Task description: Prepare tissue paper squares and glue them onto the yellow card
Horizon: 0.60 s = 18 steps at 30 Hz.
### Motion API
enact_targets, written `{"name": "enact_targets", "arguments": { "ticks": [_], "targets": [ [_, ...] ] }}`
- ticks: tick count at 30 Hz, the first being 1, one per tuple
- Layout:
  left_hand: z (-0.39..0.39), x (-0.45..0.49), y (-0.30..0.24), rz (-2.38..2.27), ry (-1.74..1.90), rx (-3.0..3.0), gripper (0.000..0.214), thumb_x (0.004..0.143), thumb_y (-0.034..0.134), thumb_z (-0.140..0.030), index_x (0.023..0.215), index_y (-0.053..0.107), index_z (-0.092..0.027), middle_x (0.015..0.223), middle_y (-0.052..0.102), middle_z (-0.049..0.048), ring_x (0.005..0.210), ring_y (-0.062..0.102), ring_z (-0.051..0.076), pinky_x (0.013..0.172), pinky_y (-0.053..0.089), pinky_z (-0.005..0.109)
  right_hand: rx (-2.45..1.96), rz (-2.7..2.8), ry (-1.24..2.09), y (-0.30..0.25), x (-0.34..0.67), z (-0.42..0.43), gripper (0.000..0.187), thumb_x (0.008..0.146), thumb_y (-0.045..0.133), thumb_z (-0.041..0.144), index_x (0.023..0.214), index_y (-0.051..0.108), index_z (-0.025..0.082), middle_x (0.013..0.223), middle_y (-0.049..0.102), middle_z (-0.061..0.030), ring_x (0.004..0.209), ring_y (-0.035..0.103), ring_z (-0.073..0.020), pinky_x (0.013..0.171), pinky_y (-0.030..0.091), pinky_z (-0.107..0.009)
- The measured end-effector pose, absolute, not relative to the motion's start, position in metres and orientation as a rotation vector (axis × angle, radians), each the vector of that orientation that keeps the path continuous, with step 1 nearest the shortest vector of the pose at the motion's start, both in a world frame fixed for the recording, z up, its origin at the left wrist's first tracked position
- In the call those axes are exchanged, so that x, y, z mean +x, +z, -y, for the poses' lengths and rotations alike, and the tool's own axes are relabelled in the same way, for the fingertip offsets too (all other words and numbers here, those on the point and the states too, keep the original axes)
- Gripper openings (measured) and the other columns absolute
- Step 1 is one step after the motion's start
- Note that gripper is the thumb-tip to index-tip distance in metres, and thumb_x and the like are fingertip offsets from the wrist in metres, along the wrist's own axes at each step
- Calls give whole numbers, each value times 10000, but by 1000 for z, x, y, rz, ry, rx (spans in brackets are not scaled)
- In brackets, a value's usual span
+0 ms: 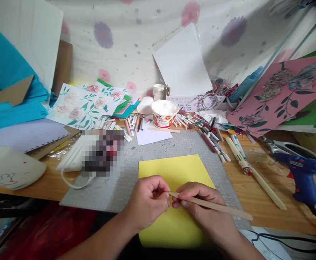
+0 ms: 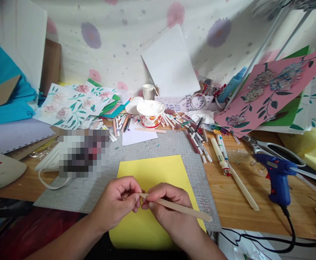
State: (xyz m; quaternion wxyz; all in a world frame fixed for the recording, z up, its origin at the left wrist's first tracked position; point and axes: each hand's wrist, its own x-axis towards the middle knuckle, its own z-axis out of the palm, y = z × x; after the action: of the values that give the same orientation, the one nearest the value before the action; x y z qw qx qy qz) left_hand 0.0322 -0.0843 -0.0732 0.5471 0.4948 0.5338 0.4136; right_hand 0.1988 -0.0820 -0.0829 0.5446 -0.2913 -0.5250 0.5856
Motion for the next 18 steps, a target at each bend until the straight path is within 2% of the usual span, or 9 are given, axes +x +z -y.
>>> {"name": "enact_targets", "arguments": {
  "ticks": [5,10,14,16,18],
  "targets": [
    [84,33,-73,-1272,981,1151,42,608,549,-227,592,552,-188,473,565,-35,420,511,108,426,391,213,-680,1216,1383,-85,195,83,60,780,798,165,783,796,225,705,777,-23,640,743,-148,618,598,-216],
    [84,33,-72,-1248,1002,1130,59,633,582,-235,617,564,-181,504,600,-29,426,536,104,458,444,225,-664,1130,1258,-79,228,83,24,843,759,270,857,777,261,813,777,-5,724,744,-145,737,607,-255],
    [85,29,-74,-1186,1030,1168,122,697,644,-259,638,579,-174,533,624,-22,461,566,112,515,482,247,-931,1362,818,-81,279,86,157,934,624,263,1015,758,276,902,802,-39,815,777,-219,720,641,-317],
    [84,28,-76,-1148,1049,1197,148,738,664,-281,673,597,-166,568,643,-16,492,589,119,533,479,245,-1148,1676,547,-87,293,94,197,932,600,205,1047,752,254,1004,802,-71,910,774,-243,783,634,-335],
    [83,27,-78,-1118,1072,1223,171,780,664,-308,713,603,-163,601,655,-14,513,604,123,550,476,247,-1171,1980,307,-92,292,108,265,893,615,137,1115,727,229,1111,784,-100,1031,746,-287,907,601,-418]
  ]
}}
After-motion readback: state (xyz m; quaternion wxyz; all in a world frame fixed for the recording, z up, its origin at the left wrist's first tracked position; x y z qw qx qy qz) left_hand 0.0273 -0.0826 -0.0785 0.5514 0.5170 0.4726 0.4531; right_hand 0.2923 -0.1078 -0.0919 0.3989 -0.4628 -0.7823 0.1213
